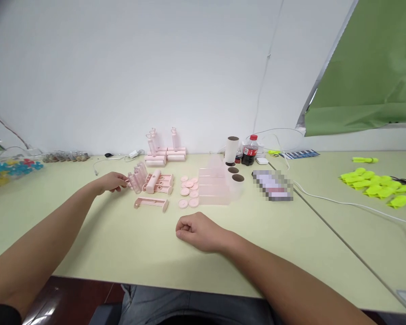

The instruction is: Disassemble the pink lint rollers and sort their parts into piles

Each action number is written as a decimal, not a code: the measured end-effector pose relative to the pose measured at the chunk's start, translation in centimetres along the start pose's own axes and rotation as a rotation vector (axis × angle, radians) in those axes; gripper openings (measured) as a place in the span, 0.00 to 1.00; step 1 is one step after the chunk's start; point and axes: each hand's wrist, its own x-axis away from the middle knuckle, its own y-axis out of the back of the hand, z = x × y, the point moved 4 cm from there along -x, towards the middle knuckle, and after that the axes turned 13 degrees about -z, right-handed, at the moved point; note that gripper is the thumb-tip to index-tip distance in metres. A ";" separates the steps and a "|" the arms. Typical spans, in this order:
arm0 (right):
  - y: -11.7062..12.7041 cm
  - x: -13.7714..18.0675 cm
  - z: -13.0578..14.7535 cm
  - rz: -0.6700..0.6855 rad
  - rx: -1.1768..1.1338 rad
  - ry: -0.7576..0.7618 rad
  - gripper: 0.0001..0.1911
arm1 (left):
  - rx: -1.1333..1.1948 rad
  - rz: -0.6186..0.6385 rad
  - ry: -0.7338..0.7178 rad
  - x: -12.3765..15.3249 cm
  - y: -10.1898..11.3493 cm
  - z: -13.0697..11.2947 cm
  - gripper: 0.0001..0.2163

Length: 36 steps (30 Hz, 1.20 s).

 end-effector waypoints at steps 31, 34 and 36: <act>0.5 -0.6 1.1 -0.219 -0.229 0.008 0.07 | -0.422 -0.530 -0.809 -2.0 7.4 -18.8 0.13; 1.6 -1.0 1.0 -0.425 -0.372 -0.001 0.11 | -0.140 -0.684 -0.925 2.8 9.0 -20.3 0.10; 2.8 -1.1 0.9 -0.590 -0.451 0.004 0.22 | 0.100 -0.800 -0.971 6.6 9.4 -20.5 0.09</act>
